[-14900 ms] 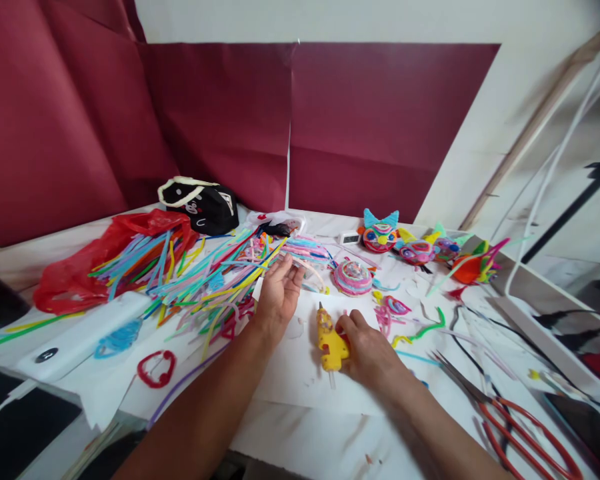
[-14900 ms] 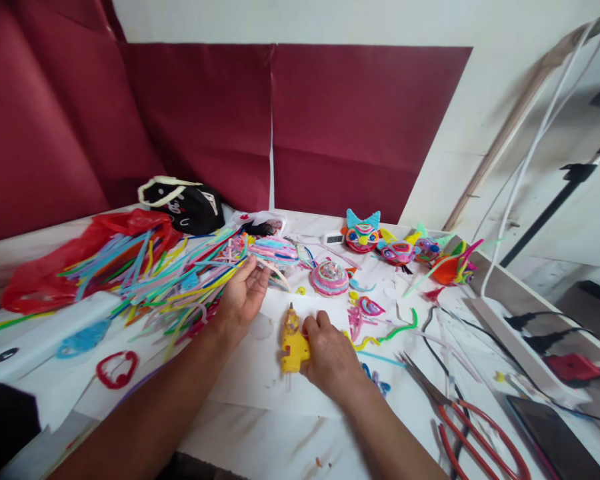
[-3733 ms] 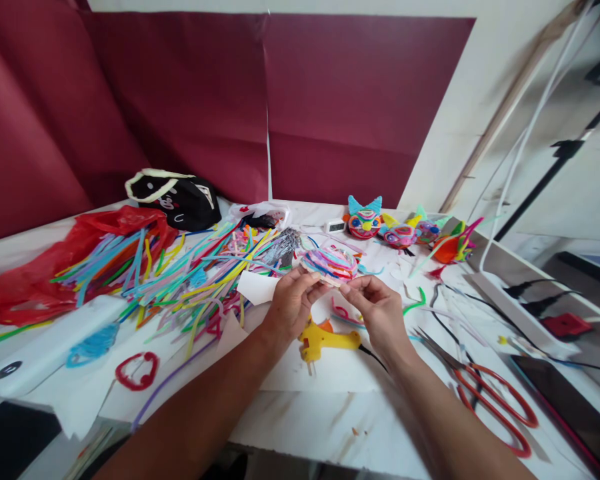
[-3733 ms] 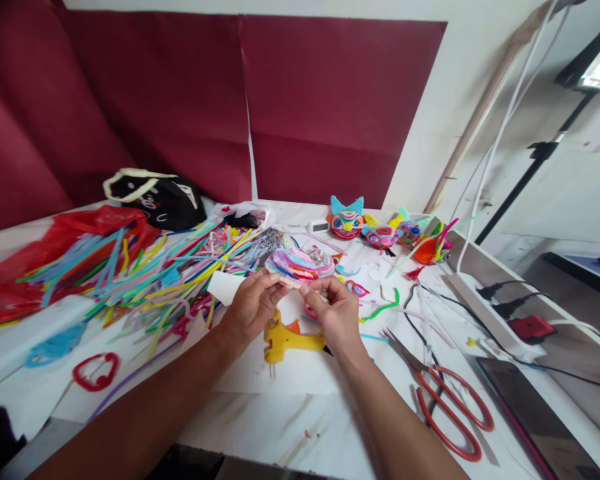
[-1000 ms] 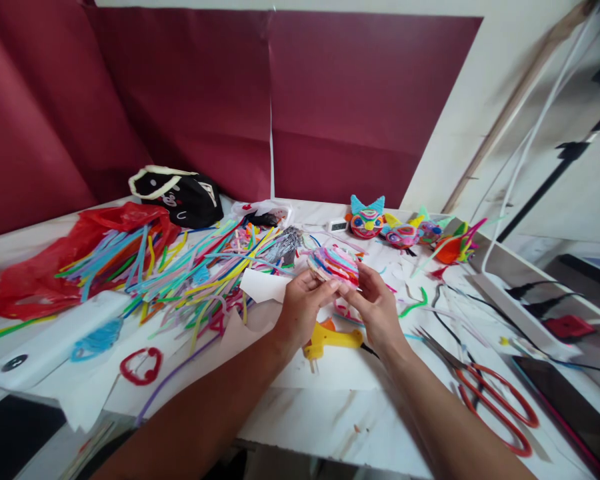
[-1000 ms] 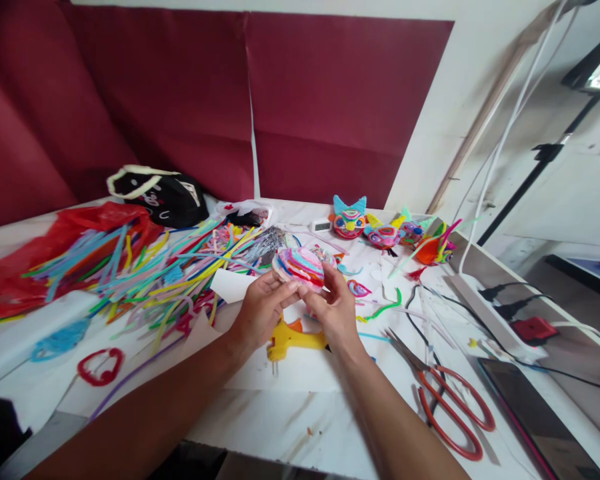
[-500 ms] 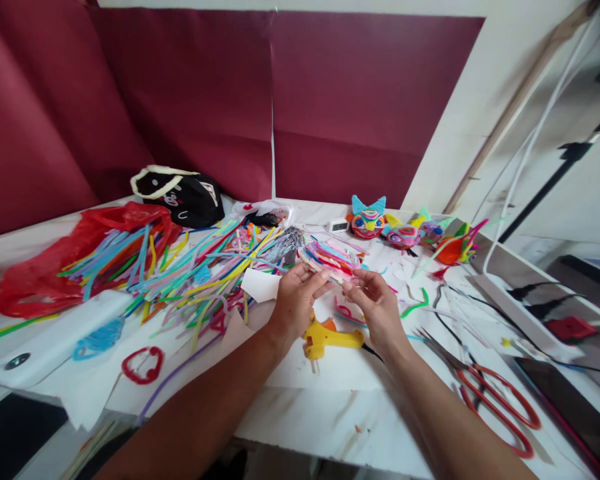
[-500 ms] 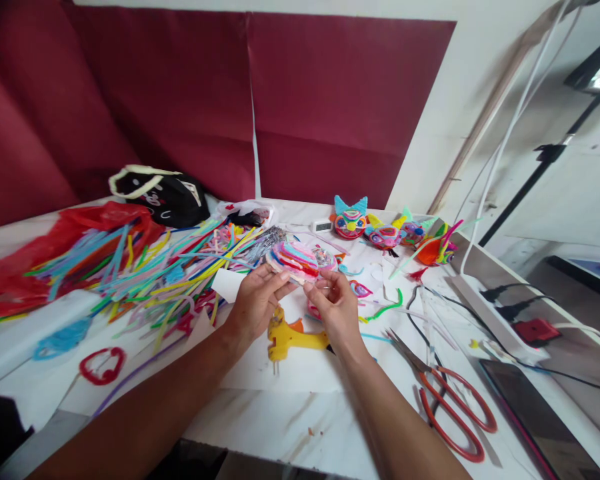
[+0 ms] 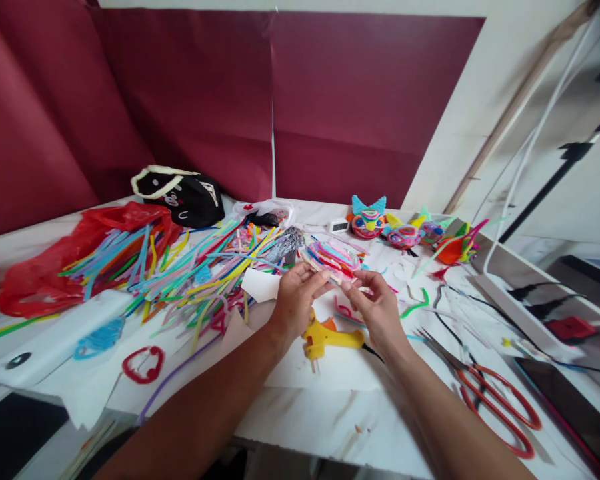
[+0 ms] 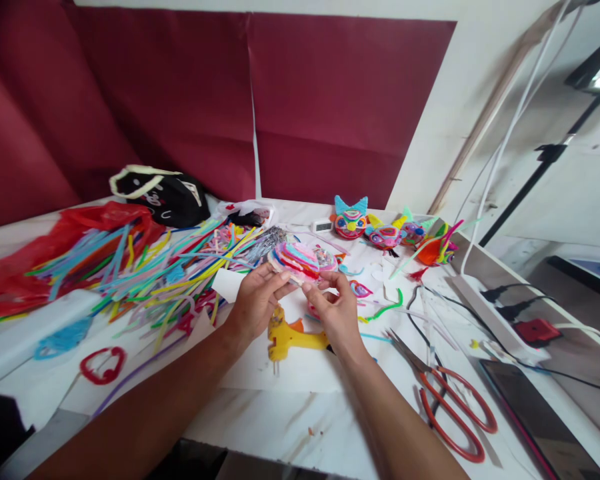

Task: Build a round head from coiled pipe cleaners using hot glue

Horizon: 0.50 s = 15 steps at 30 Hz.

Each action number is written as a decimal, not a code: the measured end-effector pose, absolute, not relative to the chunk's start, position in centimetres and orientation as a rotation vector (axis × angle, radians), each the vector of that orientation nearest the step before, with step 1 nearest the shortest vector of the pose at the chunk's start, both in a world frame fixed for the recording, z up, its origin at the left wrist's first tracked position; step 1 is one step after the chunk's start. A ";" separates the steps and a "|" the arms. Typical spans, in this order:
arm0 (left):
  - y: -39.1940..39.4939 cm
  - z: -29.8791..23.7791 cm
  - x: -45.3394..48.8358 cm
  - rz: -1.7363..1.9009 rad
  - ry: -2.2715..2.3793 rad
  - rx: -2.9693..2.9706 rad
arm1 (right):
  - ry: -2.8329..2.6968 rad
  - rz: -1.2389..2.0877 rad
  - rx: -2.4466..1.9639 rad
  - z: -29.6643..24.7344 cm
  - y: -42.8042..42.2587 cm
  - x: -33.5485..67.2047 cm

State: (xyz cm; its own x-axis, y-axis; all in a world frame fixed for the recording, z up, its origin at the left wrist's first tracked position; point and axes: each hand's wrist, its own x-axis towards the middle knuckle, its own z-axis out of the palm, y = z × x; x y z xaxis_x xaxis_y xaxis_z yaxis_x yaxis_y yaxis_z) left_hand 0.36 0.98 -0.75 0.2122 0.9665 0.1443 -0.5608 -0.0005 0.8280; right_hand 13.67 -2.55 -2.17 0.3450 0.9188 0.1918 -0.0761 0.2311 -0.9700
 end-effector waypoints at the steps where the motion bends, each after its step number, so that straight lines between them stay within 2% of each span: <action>1: 1.0 -0.7 0.3 1.305 0.564 0.930 | -0.982 0.858 -1.110 -2.1 -2.6 13.7; 15: 1.0 -0.7 0.3 1.308 0.551 0.947 | -1.077 0.840 -1.109 -2.1 -2.6 13.8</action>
State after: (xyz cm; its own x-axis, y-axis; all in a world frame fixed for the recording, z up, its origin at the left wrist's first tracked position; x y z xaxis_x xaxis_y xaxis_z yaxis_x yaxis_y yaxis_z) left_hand 0.26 0.96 -0.72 0.2146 0.9630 0.1630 -0.5564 -0.0166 0.8307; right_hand 13.79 -2.65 -2.07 0.2840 0.9272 0.2443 -0.0107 0.2579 -0.9661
